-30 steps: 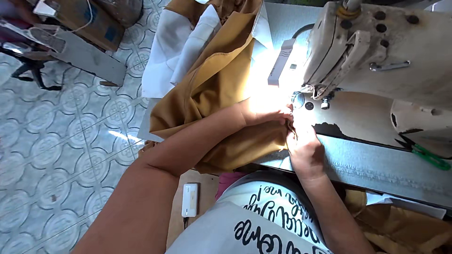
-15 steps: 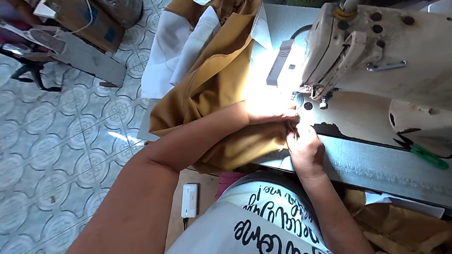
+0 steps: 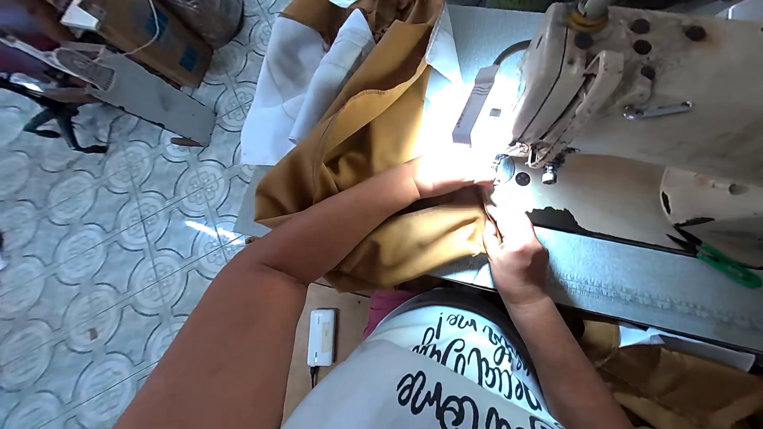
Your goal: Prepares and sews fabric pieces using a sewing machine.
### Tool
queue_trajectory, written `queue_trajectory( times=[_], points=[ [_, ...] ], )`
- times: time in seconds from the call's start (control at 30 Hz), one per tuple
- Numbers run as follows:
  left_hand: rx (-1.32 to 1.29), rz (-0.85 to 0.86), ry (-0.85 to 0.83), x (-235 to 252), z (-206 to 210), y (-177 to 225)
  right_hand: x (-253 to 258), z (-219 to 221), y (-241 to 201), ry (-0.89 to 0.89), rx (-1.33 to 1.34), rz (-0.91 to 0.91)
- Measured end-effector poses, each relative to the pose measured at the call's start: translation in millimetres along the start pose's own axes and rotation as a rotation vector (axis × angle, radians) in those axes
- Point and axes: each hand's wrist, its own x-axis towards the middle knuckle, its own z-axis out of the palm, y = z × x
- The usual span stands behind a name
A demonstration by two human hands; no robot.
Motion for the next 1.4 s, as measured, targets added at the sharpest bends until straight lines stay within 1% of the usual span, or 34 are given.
queue_trajectory(
  times=[0.13, 0.27, 0.33, 0.4, 0.47, 0.5, 0.6, 0.7, 0.83, 0.93, 1.0, 1.07, 1.1, 1.17, 1.23, 1.27, 1.33, 1.4],
  points=[
    [-0.114, -0.03, 0.026, -5.8, 3.2, -12.5, -0.6, -0.9, -0.4, -0.002, -0.013, -0.039],
    [-0.049, -0.038, 0.008, -5.3, 1.7, -9.1, -0.2, -1.0, -1.1, -0.014, -0.04, -0.067],
    [-0.079, -0.03, -0.024, -4.6, 3.0, -10.5, -0.5, -1.4, -1.4, -0.006, -0.06, -0.083],
    [-0.216, -0.103, -0.032, -5.2, 3.7, -10.4, -0.9, -0.8, -1.4, 0.008, -0.084, -0.111],
    [-0.477, -0.195, 0.003, -5.4, 3.5, -8.0, -0.7, -0.6, -1.2, 0.013, -0.089, -0.132],
    [-0.501, -0.167, 0.025, -5.9, 2.5, -7.6, -0.6, -0.5, -1.2, 0.015, -0.084, -0.134],
    [-0.213, -0.027, 0.034, -8.2, -1.7, -5.1, 0.7, -0.2, -1.1, 0.01, -0.073, -0.123],
    [-0.101, 0.03, 0.071, -9.9, -0.2, -5.8, 2.2, -1.2, -1.5, -0.02, -0.059, -0.103],
    [0.043, 0.057, 0.077, -9.0, -9.2, 1.9, 3.5, -2.1, -2.0, -0.06, -0.115, -0.12],
    [0.189, 0.053, 0.021, -8.4, -14.2, 11.6, 4.0, -4.0, -5.2, -0.104, -0.155, -0.142],
    [0.281, -0.037, -0.083, -7.2, -17.4, 25.7, 2.6, -1.6, -5.1, -0.096, -0.208, -0.18],
    [0.335, -0.212, -0.234, -5.7, -19.7, 47.6, 1.3, 1.0, -4.0, -0.071, -0.245, -0.211],
    [0.312, -0.29, -0.22, -6.4, -15.9, 56.9, 0.7, 2.0, -3.3, -0.062, -0.256, -0.218],
    [0.268, -0.429, -0.103, -11.3, 1.1, 72.3, -1.1, 4.1, -0.6, -0.039, -0.254, -0.226],
    [0.278, -0.511, 0.001, -19.0, 18.7, 85.7, -2.7, 5.5, 1.4, -0.022, -0.256, -0.239],
    [0.275, -0.535, 0.018, -19.8, 19.4, 92.6, -3.0, 6.2, 2.0, -0.013, -0.257, -0.247],
    [0.267, -0.541, 0.068, -25.8, 27.4, 91.9, -2.6, 6.8, 3.3, 0.01, -0.26, -0.255],
    [0.24, -0.513, 0.105, -27.8, 27.1, 88.8, -2.7, 6.4, 3.1, 0.014, -0.265, -0.249]
  ],
)
